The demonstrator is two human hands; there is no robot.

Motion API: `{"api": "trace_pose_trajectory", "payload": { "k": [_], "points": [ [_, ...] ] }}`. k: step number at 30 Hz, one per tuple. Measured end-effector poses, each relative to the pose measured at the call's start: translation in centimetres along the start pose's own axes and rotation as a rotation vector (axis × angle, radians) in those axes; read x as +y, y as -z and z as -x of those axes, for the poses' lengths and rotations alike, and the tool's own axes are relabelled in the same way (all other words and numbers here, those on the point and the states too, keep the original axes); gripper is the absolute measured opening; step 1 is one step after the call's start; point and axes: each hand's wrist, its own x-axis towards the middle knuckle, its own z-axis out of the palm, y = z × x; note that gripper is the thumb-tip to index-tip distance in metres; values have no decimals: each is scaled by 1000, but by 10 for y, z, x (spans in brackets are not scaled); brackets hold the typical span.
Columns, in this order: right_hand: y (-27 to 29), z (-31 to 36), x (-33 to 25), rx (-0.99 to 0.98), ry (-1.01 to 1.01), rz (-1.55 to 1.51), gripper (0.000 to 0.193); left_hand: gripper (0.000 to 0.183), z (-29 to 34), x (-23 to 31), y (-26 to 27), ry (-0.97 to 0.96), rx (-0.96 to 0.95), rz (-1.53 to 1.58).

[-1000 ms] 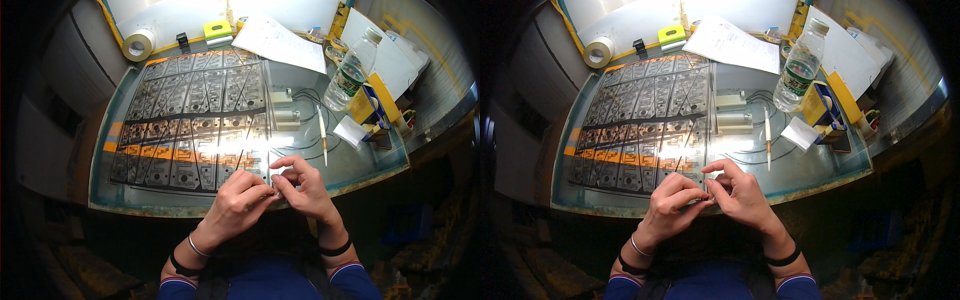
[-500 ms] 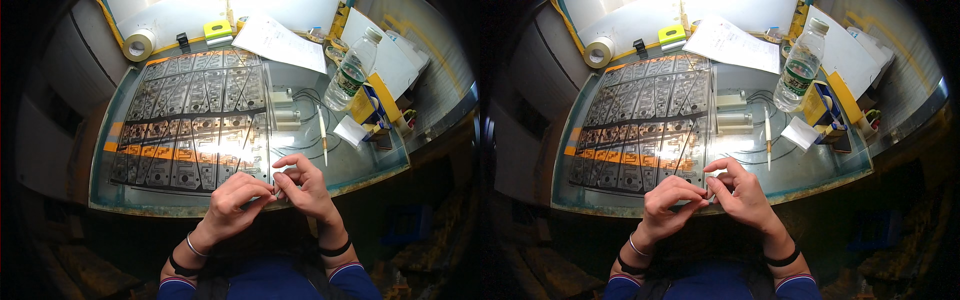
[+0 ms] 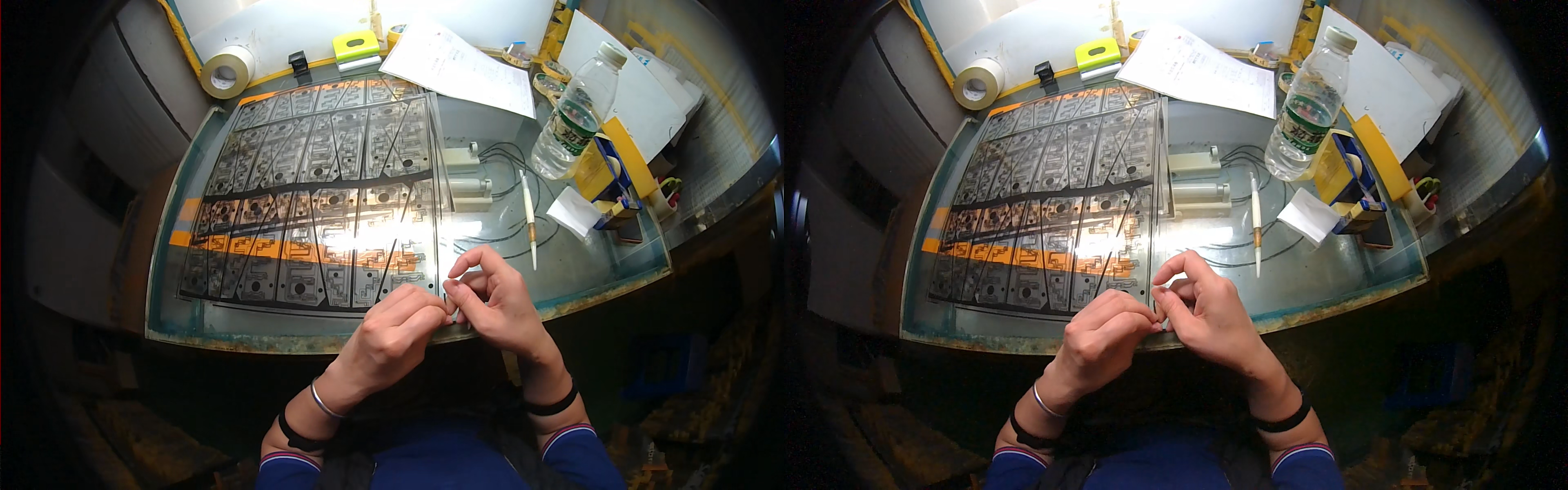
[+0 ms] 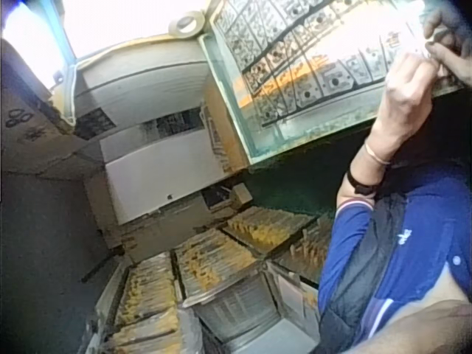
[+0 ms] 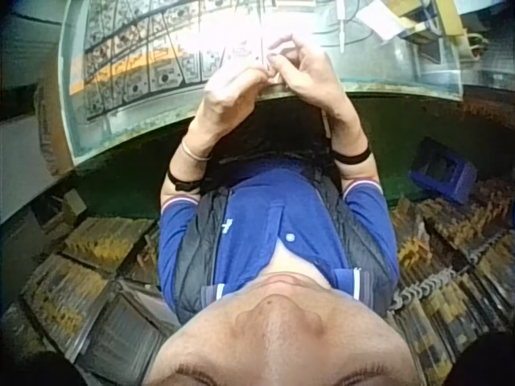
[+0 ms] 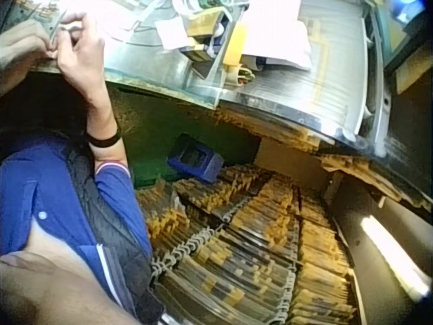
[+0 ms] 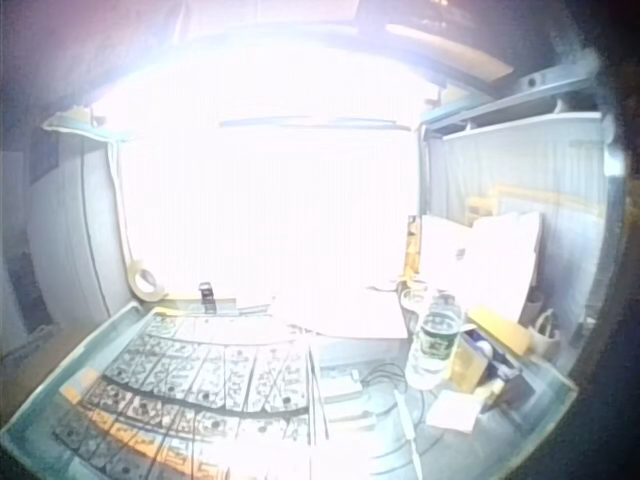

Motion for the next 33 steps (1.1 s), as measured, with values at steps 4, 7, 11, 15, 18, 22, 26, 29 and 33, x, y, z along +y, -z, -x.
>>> {"api": "trace_pose_trajectory", "payload": {
  "k": [4,7,11,15,18,22,26,29,33],
  "points": [
    [0,0,0,-1,6,-34,10,18,0,1,-2,55,25,19],
    [0,1,-2,-2,16,-119,11,20,4,0,2,139,78,131],
    [0,2,-1,5,21,-97,11,19,2,-1,-1,36,149,66],
    [-1,1,3,19,32,-82,11,18,2,0,-1,4,107,28],
    [0,1,2,13,27,-61,11,16,3,-1,-2,3,82,10],
    [0,1,2,12,30,-21,10,16,2,0,-3,-5,48,-7],
    [-1,0,3,12,26,-26,9,17,-1,2,0,24,3,-3],
    [0,1,3,6,26,-12,9,18,-2,2,-2,61,-18,88],
    [0,1,5,21,38,-11,9,18,-1,1,0,87,-76,54]
  ]
}}
